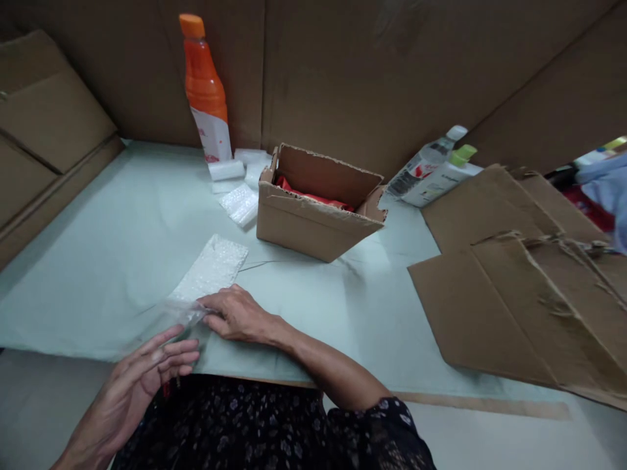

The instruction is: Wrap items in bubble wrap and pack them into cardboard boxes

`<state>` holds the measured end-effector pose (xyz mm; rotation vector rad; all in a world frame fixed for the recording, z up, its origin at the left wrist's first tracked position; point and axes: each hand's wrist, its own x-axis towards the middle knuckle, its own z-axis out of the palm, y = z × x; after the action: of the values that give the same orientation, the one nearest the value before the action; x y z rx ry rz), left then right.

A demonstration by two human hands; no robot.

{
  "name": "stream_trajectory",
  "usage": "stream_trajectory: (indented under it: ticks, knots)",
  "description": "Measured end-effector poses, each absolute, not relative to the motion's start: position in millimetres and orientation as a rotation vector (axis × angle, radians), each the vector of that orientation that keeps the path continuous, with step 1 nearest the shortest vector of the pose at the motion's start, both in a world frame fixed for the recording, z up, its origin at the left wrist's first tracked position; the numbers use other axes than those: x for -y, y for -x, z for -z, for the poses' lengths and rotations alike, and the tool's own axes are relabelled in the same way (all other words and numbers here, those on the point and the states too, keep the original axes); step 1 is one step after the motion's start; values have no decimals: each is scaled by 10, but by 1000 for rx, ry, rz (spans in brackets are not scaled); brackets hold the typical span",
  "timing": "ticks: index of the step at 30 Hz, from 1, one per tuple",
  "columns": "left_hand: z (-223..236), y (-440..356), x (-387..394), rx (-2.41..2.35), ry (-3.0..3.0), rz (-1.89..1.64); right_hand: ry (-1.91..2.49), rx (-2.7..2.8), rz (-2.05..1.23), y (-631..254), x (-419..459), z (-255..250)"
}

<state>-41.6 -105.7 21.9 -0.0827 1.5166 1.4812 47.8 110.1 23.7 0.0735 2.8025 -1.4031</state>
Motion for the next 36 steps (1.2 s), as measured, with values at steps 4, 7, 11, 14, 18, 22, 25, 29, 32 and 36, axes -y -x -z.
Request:
stream_trajectory:
  ticks: [4, 7, 11, 14, 18, 22, 25, 29, 32, 36]
  knots:
    - [-87, 579, 1114, -1976, -238, -1480, -182, -2533, 1725, -489, -1167, -231]
    - [-64, 763, 924, -2188, -471, -1508, -208, -2282, 1972, -483, -1207, -229]
    - [-109, 915, 633, -2223, -632, -1359, -504, -2345, 2091, -544, -1258, -219]
    - [-108, 969, 519, -2373, -697, -1223, -908, -2758, 1920, -696, -1256, -254]
    - [-21, 1036, 449, -2436, -850, -1121, -605, -3192, 1431, -831, -1093, -288]
    - [60, 1097, 436, -2470, -1031, -1064, -198, -3150, 880, -681, -913, -171]
    - [54, 1113, 524, -2524, -1333, -1107, -210, -3116, 725, -538, -903, -70]
    - [5, 1069, 719, -2313, -1795, -1128, -332, -3049, 1042, -523, -981, -80]
    - [1, 1023, 776, -2205, -1747, -1127, -410, -2831, 1359, -620, -1014, -151]
    - [55, 1004, 668, -2296, -1623, -1034, -598, -3021, 1187, -785, -982, -198]
